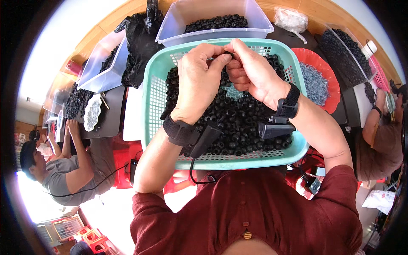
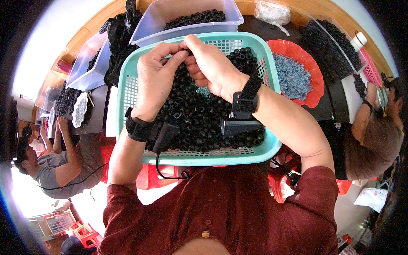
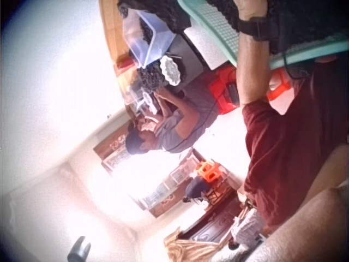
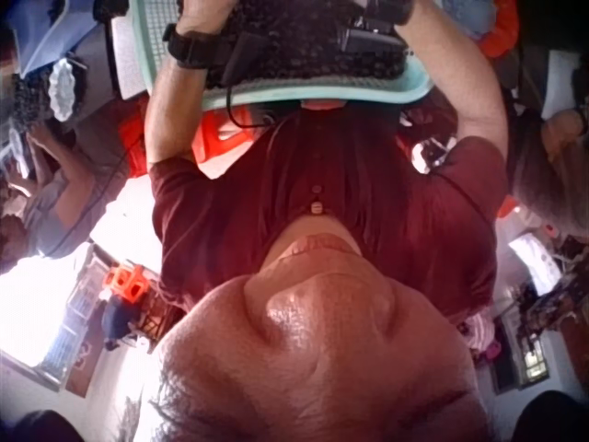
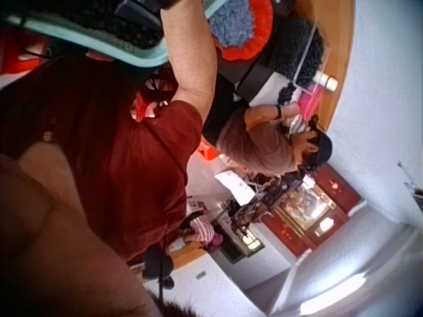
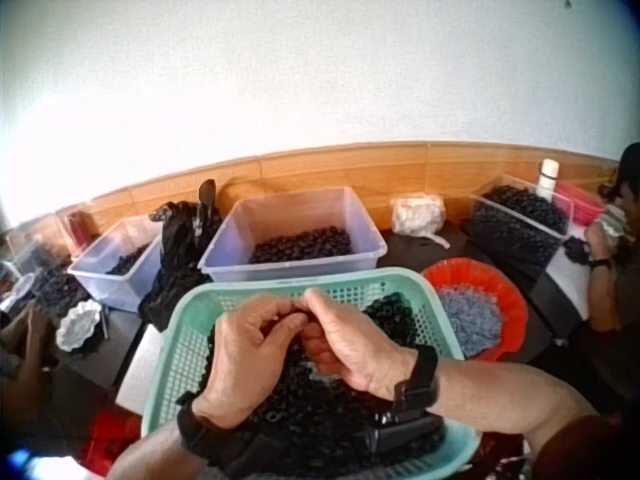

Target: Inspecting and sorting small black rubber rings at a workstation in a manufacturing environment.

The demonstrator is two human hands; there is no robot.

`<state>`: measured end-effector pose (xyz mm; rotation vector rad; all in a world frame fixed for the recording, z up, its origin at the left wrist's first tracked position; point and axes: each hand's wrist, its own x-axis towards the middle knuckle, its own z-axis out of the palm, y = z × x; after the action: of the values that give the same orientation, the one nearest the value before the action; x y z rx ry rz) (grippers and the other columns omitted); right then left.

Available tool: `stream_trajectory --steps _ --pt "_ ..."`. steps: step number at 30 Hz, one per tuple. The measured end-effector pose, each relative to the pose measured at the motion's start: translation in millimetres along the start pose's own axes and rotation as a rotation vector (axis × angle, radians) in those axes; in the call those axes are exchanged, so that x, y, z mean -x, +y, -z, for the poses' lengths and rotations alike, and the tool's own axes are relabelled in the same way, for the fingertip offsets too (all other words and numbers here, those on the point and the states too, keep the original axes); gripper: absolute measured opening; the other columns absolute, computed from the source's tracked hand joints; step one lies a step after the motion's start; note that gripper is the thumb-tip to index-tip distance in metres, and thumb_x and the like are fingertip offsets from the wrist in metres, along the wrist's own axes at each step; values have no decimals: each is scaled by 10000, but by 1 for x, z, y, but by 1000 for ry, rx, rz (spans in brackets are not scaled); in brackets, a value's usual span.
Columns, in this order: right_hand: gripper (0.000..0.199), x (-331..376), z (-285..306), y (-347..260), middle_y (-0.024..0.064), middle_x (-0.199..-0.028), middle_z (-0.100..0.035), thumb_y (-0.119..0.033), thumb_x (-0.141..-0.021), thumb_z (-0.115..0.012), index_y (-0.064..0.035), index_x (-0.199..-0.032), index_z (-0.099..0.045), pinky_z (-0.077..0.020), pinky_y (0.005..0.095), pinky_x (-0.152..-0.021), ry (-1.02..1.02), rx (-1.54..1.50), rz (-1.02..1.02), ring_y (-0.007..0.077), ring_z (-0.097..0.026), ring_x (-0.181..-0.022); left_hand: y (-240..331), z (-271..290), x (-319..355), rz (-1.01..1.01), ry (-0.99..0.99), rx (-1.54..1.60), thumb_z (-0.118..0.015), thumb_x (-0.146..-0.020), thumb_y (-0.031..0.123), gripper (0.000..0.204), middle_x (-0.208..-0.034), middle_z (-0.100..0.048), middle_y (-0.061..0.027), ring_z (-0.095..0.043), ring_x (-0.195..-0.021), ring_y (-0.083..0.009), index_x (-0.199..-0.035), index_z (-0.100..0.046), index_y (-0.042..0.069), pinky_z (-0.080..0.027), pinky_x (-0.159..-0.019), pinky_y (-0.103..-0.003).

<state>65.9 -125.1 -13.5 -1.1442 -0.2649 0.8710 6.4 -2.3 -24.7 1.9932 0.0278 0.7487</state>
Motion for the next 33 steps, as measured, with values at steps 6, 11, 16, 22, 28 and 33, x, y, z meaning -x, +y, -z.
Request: stream_trajectory --steps 6,11,16,22,28,33 --pt "502 0 4 -14 -91 -567 -273 -607 -881 -447 -154 -665 -418 -140 206 -409 -156 93 -50 37 -203 -448 1 8 -5 136 -2 340 -642 -839 91 183 -848 -663 -52 -566 -764 -81 -975 -655 -31 -457 -712 -229" --pt "436 2 6 -17 -79 -594 -357 -518 -886 -528 -117 -719 -487 -183 194 -426 3 196 233 27 -262 -474 9 15 -6 208 -58 534 -609 -878 111 204 -879 -639 -17 -539 -804 -63 -1036 -638 -16 -431 -751 -207" --pt "230 7 0 -19 14 -808 -529 -82 -812 -636 -35 -1016 -542 -432 224 -597 10 779 1017 108 -511 -661 9 20 -8 196 -74 588 -597 -886 112 215 -907 -637 -15 -538 -807 -63 -1064 -624 -7 -431 -760 -208" --pt "331 1 -4 -13 97 -961 -550 -5 -737 -660 -60 -1044 -550 -498 333 -727 99 1046 1305 264 -593 -836 12 23 -8 128 -63 536 -597 -883 92 221 -947 -639 -27 -551 -838 -62 -1078 -614 -11 -438 -762 -197" --pt "343 -2 0 -14 78 -977 -563 16 -707 -669 -75 -1020 -563 -504 339 -712 134 1101 1369 290 -599 -861 15 22 -6 71 -48 460 -623 -863 75 196 -906 -650 -25 -566 -805 -54 -1042 -634 -4 -450 -724 -186" --pt "385 1 1 -18 83 -1011 -599 100 -691 -673 -37 -1044 -601 -506 254 -648 132 1116 1403 169 -599 -733 20 21 -3 66 -30 433 -643 -850 82 194 -885 -653 -23 -574 -771 -56 -1024 -639 -3 -456 -714 -188"
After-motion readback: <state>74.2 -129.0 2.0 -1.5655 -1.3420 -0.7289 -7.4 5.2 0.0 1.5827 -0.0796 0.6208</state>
